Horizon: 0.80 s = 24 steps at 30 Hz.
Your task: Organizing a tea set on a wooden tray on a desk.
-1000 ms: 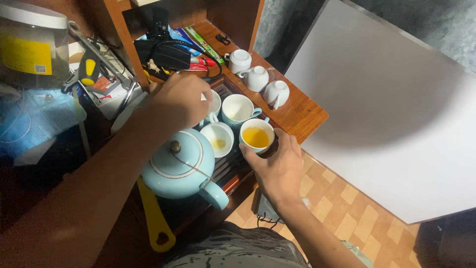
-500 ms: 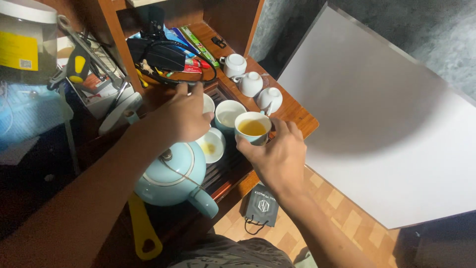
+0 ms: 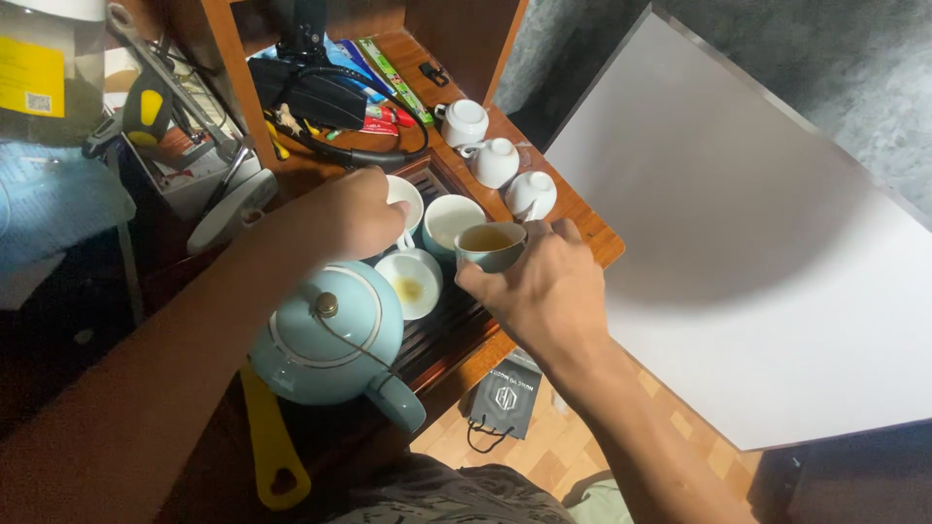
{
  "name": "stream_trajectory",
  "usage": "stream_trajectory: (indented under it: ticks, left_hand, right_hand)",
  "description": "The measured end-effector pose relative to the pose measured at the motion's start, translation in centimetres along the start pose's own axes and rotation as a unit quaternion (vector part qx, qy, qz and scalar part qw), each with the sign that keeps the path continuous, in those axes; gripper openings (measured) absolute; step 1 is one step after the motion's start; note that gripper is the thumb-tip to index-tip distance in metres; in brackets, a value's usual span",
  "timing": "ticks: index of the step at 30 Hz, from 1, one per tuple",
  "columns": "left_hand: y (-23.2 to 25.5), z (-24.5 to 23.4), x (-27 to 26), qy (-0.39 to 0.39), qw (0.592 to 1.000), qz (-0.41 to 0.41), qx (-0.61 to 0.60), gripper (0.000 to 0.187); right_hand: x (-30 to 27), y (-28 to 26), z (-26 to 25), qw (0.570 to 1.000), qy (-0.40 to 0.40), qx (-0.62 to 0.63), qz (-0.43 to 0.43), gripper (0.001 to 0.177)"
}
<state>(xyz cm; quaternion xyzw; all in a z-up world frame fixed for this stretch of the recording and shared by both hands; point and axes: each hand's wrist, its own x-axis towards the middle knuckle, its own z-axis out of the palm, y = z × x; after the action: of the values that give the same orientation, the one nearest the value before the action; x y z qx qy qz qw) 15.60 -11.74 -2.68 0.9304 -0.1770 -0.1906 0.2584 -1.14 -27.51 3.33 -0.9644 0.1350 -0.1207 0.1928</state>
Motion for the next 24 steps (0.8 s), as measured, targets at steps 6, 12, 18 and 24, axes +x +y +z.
stream_trajectory:
  ticks: [6,12,18,24]
  left_hand:
    - [0.2,-0.4,-0.6,-0.006,0.998,0.0,-0.064,0.051]
    - [-1.6,0.1,0.8,0.039,0.997,0.047,-0.04,0.043]
    - [-2.5,-0.3,0.7,0.054,0.997,0.046,-0.04,0.04]
    - [-2.5,-0.9,0.5,0.058,0.996,0.042,-0.046,0.041]
  right_hand:
    - [1.4,-1.9,-0.8,0.998,-0.037,-0.049,0.035,0.058]
    - [2.0,-2.2,-1.3,0.999,-0.035,-0.024,0.013,0.063]
    - [2.8,-2.5,-1.5,0.998,-0.056,0.007,0.006,0.06]
    - [3.6,-1.3,-0.9,0.998,-0.064,0.005,0.009,0.051]
